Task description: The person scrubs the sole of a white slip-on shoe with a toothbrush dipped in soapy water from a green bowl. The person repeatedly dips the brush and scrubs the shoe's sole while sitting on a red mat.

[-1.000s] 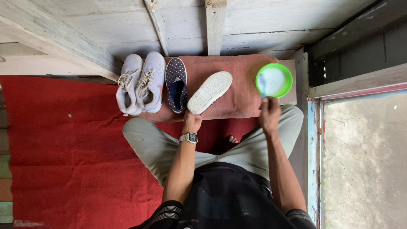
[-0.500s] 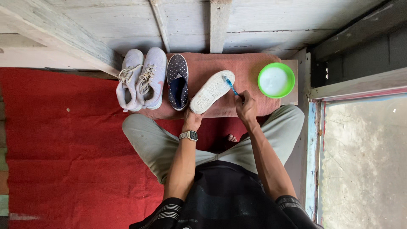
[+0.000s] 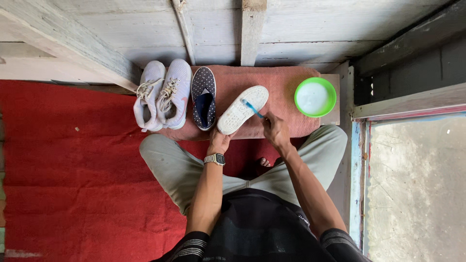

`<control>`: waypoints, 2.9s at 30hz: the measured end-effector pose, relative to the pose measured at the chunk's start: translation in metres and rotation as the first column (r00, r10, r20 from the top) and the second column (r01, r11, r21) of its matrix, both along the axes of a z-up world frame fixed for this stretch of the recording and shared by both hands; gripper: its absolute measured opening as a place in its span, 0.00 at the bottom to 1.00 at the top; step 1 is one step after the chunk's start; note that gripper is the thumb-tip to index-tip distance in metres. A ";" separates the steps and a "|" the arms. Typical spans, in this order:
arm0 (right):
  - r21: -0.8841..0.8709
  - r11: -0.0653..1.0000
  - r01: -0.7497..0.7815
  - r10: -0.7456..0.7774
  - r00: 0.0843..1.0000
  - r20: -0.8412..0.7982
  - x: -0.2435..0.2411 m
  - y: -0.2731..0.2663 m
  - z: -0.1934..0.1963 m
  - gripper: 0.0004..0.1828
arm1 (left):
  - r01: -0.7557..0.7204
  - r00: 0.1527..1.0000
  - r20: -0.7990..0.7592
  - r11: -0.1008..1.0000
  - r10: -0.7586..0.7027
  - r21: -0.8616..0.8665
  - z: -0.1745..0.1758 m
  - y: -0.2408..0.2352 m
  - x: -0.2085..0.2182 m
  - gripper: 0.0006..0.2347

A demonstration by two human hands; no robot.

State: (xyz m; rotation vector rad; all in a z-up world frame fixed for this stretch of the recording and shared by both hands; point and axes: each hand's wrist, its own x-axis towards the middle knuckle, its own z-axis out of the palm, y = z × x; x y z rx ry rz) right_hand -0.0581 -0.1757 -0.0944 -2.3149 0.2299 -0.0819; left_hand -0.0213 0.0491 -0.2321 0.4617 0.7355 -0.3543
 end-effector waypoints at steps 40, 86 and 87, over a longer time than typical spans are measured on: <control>0.021 0.997 0.079 -0.080 0.997 0.020 0.001 -0.003 0.001 0.05 | 0.177 0.984 -0.063 0.961 -0.168 0.214 0.030 0.001 0.001 0.13; 0.007 0.988 0.151 -0.151 0.985 0.080 -0.005 0.003 -0.012 0.08 | 0.120 0.993 -0.029 0.975 -0.117 0.187 0.028 0.000 -0.009 0.12; 0.009 0.989 0.149 -0.149 0.985 0.085 -0.003 0.004 -0.008 0.08 | 0.117 0.993 -0.024 0.975 -0.115 0.188 0.031 0.000 -0.004 0.12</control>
